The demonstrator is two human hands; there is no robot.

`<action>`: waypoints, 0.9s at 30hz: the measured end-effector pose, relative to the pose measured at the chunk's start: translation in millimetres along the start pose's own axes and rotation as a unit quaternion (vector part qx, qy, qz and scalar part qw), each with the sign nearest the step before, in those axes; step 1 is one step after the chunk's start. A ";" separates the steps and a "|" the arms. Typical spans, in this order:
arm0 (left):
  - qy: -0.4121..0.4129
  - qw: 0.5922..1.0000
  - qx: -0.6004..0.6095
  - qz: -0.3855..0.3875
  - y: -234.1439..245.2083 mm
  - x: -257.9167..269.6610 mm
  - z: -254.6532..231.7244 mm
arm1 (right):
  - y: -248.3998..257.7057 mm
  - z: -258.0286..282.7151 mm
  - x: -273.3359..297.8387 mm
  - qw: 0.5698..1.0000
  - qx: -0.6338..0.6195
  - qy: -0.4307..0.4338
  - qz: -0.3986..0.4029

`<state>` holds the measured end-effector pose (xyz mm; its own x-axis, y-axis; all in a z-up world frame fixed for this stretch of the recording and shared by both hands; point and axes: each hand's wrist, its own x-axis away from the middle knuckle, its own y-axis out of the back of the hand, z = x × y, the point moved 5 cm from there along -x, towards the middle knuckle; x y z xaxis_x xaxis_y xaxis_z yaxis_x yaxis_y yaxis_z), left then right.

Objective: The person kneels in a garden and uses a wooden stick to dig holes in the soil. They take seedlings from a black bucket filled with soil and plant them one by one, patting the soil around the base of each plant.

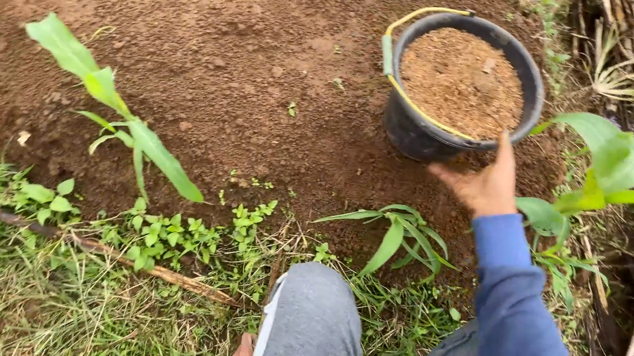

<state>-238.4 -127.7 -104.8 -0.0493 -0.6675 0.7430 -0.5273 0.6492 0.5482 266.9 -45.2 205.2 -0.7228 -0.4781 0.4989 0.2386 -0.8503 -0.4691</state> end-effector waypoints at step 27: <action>-0.069 0.992 0.079 -0.069 59.5 -45.9 14.5 | -173.5 -97.3 -23.5 0.976 -0.088 -0.196 0.038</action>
<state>-279.8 -63.7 -111.8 -0.0768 -0.7961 0.6003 -0.6630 0.4904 0.5656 179.5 135.0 204.0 -0.3951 -0.6157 0.6818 0.1423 -0.7742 -0.6168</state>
